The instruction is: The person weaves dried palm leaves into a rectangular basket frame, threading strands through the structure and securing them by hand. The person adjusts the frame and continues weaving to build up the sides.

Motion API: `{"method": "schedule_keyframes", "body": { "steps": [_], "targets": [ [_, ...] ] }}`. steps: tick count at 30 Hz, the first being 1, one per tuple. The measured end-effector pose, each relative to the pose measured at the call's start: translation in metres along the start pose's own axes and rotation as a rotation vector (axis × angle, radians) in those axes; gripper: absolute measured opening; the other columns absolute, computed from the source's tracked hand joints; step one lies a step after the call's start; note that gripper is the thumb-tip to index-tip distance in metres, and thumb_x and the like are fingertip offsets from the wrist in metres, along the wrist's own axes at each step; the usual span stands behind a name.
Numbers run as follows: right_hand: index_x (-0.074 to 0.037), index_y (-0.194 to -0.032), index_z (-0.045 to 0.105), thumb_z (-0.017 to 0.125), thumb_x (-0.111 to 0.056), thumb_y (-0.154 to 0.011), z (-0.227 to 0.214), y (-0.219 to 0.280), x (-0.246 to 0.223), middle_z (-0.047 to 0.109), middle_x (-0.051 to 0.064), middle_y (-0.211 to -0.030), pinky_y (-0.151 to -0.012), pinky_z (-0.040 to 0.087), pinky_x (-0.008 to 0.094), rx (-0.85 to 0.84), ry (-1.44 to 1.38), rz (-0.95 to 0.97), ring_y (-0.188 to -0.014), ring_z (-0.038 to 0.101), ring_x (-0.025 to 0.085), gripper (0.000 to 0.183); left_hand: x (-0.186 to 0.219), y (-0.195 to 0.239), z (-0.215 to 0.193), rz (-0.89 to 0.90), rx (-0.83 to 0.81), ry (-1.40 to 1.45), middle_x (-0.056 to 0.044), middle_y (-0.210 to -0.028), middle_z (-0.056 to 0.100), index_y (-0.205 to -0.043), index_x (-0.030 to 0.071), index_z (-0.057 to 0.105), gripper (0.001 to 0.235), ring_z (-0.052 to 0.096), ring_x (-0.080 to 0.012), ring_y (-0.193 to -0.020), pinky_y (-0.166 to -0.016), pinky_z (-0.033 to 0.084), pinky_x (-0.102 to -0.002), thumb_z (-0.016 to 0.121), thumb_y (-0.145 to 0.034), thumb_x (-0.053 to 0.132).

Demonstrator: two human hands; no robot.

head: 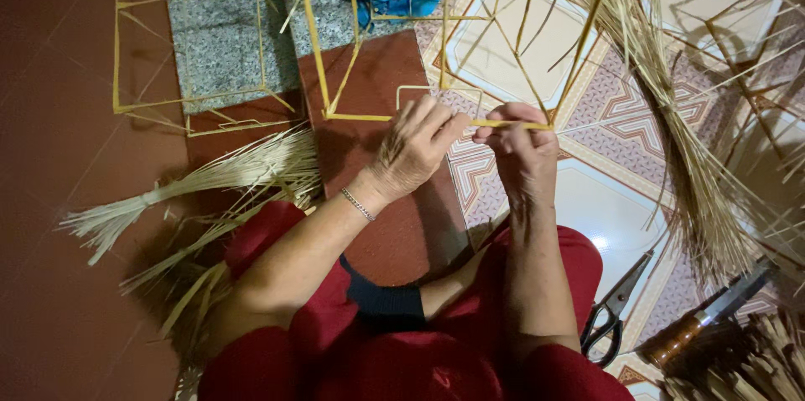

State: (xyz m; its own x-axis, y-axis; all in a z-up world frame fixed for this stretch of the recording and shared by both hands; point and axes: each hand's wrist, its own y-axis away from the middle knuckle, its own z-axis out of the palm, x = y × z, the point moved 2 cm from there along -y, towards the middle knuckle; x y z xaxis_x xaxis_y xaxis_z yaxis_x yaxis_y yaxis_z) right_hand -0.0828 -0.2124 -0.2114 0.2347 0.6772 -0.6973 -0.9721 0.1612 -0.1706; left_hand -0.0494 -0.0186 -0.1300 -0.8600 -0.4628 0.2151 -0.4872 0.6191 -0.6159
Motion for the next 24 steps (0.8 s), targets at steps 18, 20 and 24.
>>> {"method": "schedule_keyframes", "body": {
  "steps": [18, 20, 24],
  "targets": [
    [0.003, -0.112, 0.067, 0.067, -0.007, -0.103, -0.013, 0.008, 0.034, 0.072, 0.015, -0.093, -0.076, 0.06, 0.035, 0.16, 0.221, -0.201, -0.081, 0.071, 0.021, 0.013, 0.005, -0.013, 0.004, -0.109, 0.097, 0.042, -0.003, -0.083, 0.054, -0.091, 0.014, 0.064, 0.006, 0.057, -0.0226, -0.087, -0.072, 0.038, -0.041, 0.069, -0.092, 0.012],
    [0.003, -0.113, 0.066, 0.066, -0.009, -0.104, -0.016, 0.01, 0.041, 0.072, 0.015, -0.09, -0.073, 0.058, 0.033, 0.189, 0.173, -0.19, -0.078, 0.07, 0.02, 0.015, 0.003, -0.014, 0.005, -0.095, 0.103, 0.077, -0.003, -0.079, 0.055, -0.085, 0.014, 0.06, 0.013, 0.057, -0.0233, -0.084, -0.07, 0.038, -0.042, 0.071, -0.09, 0.015],
    [0.007, -0.118, 0.07, 0.064, -0.01, -0.111, -0.019, 0.013, 0.053, 0.068, 0.011, -0.089, -0.074, 0.053, 0.028, 0.161, 0.208, -0.154, -0.079, 0.061, 0.014, 0.019, 0.002, -0.015, 0.01, -0.049, 0.081, 0.068, -0.008, -0.08, 0.058, -0.085, 0.009, 0.057, 0.016, 0.061, -0.0273, -0.085, -0.071, 0.048, -0.044, 0.071, -0.091, 0.014]
  ]
}}
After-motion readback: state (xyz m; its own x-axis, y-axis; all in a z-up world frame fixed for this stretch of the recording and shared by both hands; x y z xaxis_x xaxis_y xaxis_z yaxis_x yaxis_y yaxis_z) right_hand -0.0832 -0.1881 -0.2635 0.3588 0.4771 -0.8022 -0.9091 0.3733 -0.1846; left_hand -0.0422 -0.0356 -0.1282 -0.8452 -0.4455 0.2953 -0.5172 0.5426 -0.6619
